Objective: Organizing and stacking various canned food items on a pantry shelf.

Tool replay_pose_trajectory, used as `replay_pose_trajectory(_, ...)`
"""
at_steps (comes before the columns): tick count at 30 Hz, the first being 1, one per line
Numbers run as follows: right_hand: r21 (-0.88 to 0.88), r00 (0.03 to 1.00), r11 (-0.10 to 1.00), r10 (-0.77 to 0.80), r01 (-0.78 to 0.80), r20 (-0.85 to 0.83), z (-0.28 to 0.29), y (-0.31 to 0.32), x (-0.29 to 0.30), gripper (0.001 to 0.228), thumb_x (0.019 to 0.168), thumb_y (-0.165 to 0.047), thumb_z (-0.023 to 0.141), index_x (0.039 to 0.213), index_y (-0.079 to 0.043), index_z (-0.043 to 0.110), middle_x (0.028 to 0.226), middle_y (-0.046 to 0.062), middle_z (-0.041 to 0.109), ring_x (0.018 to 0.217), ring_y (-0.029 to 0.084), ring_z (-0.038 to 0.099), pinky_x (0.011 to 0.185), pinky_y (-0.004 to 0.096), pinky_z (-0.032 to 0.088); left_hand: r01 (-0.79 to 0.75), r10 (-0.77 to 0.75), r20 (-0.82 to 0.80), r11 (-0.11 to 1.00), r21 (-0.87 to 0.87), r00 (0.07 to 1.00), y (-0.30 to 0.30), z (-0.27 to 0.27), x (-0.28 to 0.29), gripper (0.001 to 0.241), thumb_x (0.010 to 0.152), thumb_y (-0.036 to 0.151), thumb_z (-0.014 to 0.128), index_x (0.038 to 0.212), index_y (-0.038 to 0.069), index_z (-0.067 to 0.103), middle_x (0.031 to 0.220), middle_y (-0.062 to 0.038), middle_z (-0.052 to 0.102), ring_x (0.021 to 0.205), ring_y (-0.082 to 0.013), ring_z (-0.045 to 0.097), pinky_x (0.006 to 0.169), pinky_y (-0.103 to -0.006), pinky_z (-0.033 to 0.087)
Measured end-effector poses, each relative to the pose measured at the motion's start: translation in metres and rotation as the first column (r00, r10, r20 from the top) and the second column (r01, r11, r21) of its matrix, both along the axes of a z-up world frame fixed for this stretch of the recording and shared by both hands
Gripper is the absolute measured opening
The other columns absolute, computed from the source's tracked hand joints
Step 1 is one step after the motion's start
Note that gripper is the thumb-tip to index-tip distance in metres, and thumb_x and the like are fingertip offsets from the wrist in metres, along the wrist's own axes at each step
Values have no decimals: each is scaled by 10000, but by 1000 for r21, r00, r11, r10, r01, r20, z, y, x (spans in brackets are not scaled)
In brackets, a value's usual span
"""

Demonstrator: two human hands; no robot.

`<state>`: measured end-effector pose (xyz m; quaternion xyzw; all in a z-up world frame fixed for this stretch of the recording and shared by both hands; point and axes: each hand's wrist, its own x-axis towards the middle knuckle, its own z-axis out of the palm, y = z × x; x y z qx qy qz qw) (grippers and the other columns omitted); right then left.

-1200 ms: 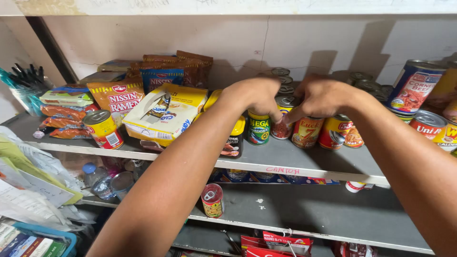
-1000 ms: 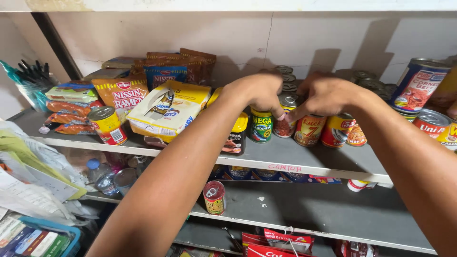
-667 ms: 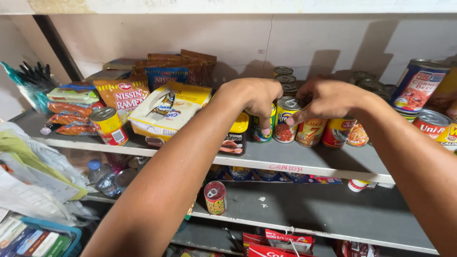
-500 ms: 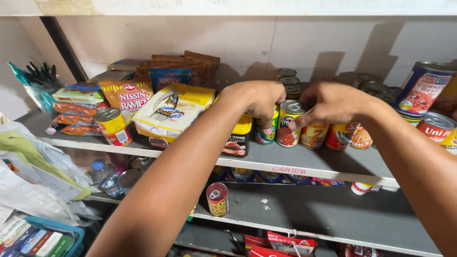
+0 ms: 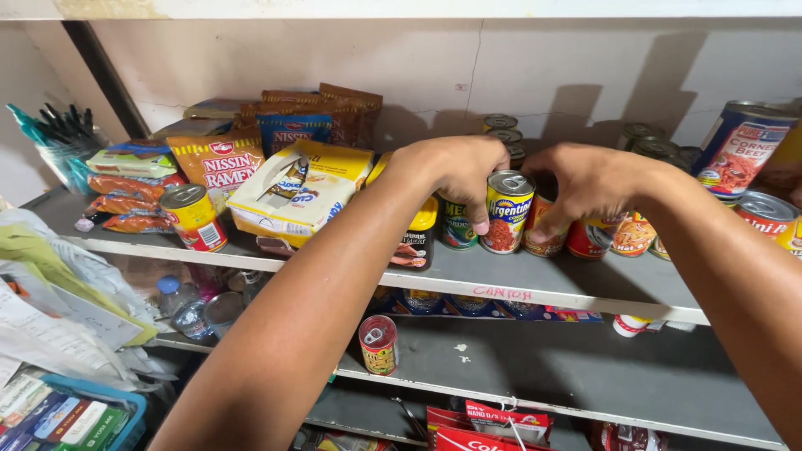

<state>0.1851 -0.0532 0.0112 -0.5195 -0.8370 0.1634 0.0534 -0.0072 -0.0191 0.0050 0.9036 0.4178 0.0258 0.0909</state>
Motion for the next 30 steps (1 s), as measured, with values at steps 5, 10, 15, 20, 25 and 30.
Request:
replay_pose_trajectory(5,106,996,994,-10,0,93,-8,8,1,787,554,-404,965,1210,-67,692,978,144,797,886,252,753,830,395,584,-81,76,-102,996,-40,992,-22,8,-1,693,535,168,954,1182,94,716,1147,-102,758,1053,-279,728,861,-417,576)
replay_pose_trajectory(10,173,999,984,33,-33,1,-14,19,-1,716,617,-513,930,1104,-26,735,956,144,800,847,256,734,811,397,570,-172,172,-178,985,13,969,-23,10,1,670,569,191,962,1168,19,715,1169,-139,748,1055,-302,733,867,-422,582)
replay_pose_trajectory(15,192,996,981,2,-18,86,-17,26,0,708,668,-545,890,1139,-41,729,969,162,793,867,277,732,814,411,570,-172,180,-198,984,53,964,-17,6,0,633,596,238,954,1102,-64,723,1165,-163,754,1054,-310,752,872,-430,591)
replay_pose_trajectory(20,176,999,984,-41,38,17,-25,41,2,780,646,-531,920,1187,-19,690,1051,166,773,943,277,729,862,401,573,-184,193,-131,980,78,972,-3,-3,-1,678,574,254,976,1131,-19,701,1177,-179,726,1099,-322,708,906,-430,566)
replay_pose_trajectory(25,183,991,974,-132,136,-35,-26,39,-1,879,607,-500,949,1245,22,641,1129,201,758,1029,292,731,920,396,577,-195,200,-129,980,49,971,8,-7,-5,703,594,284,963,1172,-11,692,1207,-180,721,1127,-323,701,934,-431,558)
replay_pose_trajectory(30,220,986,961,-165,169,-34,-29,42,1,962,597,-488,922,1332,39,593,1247,230,704,1141,313,692,987,386,547,-206,209,-143,978,34,967,12,-6,-4,759,602,305,969,1222,-5,660,1249,-183,700,1161,-320,683,950,-429,544)
